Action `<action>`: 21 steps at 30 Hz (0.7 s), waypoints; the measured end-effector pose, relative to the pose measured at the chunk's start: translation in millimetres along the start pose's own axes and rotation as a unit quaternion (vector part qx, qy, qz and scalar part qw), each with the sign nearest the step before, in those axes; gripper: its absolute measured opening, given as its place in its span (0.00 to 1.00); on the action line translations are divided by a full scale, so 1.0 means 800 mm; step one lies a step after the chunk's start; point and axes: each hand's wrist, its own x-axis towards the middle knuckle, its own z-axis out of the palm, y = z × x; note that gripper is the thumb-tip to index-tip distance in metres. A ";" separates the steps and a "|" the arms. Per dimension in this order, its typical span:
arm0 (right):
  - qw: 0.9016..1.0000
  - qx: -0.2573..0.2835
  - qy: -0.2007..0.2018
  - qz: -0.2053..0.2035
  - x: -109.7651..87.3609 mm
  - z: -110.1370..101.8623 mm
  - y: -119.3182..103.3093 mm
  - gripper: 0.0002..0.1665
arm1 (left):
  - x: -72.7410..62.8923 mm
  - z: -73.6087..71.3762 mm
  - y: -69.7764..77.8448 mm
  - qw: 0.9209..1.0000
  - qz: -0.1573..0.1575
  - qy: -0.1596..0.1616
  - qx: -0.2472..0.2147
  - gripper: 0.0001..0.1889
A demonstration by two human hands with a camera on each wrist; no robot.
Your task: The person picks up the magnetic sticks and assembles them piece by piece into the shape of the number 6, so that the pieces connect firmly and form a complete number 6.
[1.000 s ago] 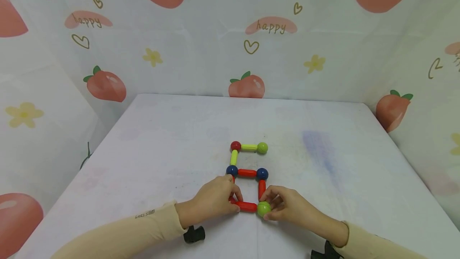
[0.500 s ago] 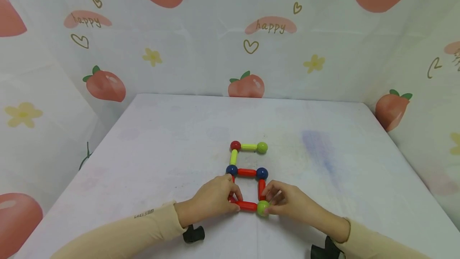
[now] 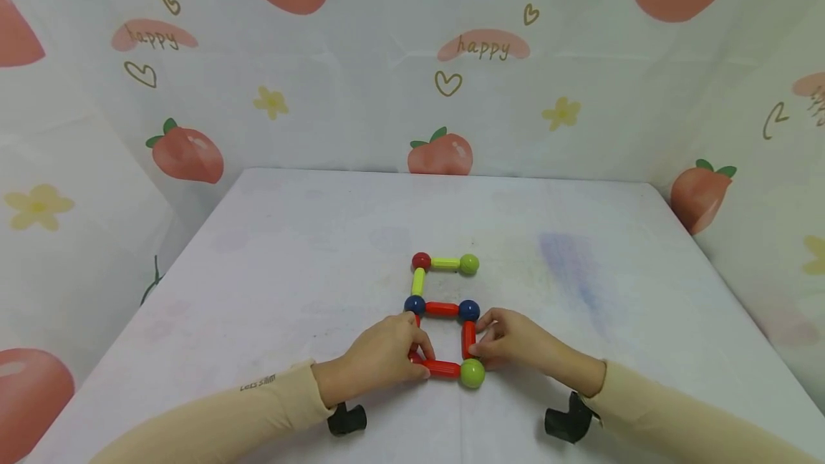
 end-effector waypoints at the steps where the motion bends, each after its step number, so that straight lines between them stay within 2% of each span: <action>1: 1.000 -0.005 0.005 0.013 0.002 0.001 -0.001 0.20 | 0.000 0.000 0.000 1.000 0.000 0.000 0.000 0.08; 7: 0.998 -0.019 0.025 0.058 0.010 0.006 -0.008 0.21 | 0.000 0.001 0.000 1.000 -0.003 0.001 -0.001 0.07; 21: 0.997 -0.009 0.022 0.068 0.009 0.006 -0.014 0.18 | 0.000 0.001 0.001 1.000 -0.006 -0.001 -0.002 0.08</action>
